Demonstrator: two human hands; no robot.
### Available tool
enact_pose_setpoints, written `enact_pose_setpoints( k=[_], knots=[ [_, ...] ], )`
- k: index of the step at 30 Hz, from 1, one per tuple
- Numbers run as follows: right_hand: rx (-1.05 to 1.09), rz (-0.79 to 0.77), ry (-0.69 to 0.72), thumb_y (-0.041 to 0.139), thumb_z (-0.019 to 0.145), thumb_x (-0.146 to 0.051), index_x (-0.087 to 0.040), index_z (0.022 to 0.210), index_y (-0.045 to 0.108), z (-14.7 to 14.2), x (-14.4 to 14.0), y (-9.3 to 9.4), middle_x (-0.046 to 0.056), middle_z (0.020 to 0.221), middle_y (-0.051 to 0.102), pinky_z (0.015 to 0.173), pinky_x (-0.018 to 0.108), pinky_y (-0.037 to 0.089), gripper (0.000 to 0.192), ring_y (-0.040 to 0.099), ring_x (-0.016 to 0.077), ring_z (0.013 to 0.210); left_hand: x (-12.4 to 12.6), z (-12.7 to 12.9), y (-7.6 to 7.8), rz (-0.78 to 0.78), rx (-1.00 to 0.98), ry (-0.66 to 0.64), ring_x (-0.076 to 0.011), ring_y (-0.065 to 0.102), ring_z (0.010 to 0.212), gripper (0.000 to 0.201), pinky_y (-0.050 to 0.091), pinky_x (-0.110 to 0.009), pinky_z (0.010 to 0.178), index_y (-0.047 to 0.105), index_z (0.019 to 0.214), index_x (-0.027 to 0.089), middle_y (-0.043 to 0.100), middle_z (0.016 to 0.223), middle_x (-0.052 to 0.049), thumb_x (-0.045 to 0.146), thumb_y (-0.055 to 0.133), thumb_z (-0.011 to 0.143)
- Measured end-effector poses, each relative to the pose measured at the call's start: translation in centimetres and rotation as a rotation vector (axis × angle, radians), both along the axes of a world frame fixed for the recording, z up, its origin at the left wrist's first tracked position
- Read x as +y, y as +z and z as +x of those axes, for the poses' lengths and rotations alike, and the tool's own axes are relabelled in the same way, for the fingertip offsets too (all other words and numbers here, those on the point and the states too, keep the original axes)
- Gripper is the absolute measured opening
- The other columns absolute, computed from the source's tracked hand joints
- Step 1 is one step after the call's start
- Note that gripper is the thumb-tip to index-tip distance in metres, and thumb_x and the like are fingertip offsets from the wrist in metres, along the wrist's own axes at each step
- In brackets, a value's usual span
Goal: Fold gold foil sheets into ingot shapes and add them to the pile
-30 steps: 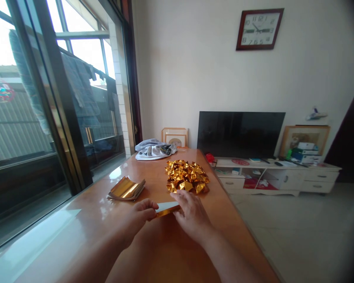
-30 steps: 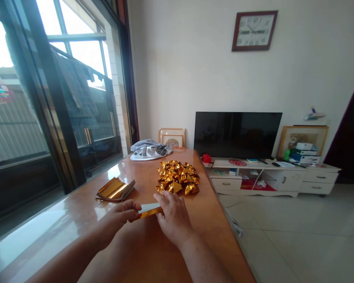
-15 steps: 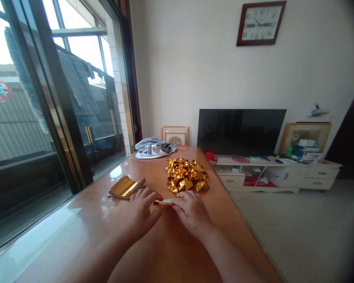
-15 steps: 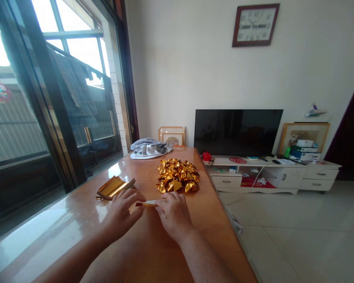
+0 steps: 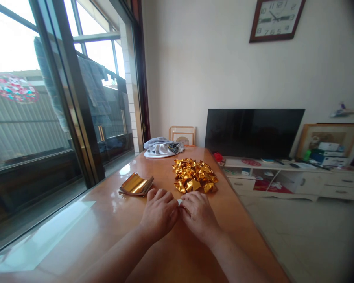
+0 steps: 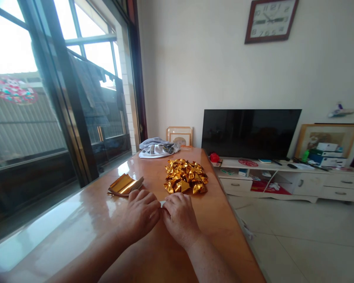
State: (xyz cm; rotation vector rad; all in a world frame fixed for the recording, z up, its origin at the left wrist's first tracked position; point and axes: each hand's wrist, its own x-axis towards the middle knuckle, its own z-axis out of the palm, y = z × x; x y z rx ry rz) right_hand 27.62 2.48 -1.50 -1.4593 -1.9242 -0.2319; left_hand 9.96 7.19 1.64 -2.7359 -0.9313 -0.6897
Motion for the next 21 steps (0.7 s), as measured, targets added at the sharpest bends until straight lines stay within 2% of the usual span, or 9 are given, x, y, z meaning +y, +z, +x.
enact_pose_setpoints(
  k=[8,15,19,21],
  knots=[
    [-0.004,-0.019,-0.03,0.063,0.091,-0.019,-0.026,0.089,0.073,0.9,0.1,0.1,0.002,0.115,0.071,0.097,0.038,0.039,0.012,0.056,0.0227,0.112,0.0,-0.9,0.7,-0.001,0.052,-0.019,-0.0262,0.049,0.096,0.025,0.031,-0.048,0.088,0.063,0.08,0.024,0.064,0.089,-0.005,0.029,0.049,0.099],
    [0.01,-0.057,-0.183,0.061,0.089,-0.017,-0.023,0.083,0.071,3.0,0.5,0.7,0.003,0.11,0.072,0.095,0.038,0.038,0.014,0.057,0.0228,0.107,0.8,-2.3,0.8,0.006,0.013,0.005,-0.0255,0.051,0.094,0.027,0.03,-0.046,0.089,0.064,0.079,0.024,0.062,0.087,-0.005,0.028,0.047,0.099],
    [0.03,-0.037,-0.097,0.068,0.088,-0.022,-0.026,0.102,0.073,1.8,0.2,0.5,0.002,0.116,0.07,0.096,0.036,0.038,0.016,0.056,0.0224,0.11,0.6,-2.4,0.3,0.012,0.043,-0.009,-0.0252,0.051,0.092,0.027,0.03,-0.046,0.087,0.064,0.081,0.024,0.064,0.088,-0.005,0.029,0.046,0.1],
    [0.011,-0.049,-0.026,0.068,0.09,-0.023,-0.029,0.103,0.073,1.0,0.0,0.3,0.0,0.114,0.071,0.095,0.036,0.039,0.016,0.056,0.022,0.109,0.2,-2.1,-0.1,0.021,0.05,-0.009,-0.0251,0.051,0.091,0.026,0.029,-0.047,0.085,0.063,0.081,0.023,0.064,0.087,-0.005,0.029,0.047,0.1]
  ],
)
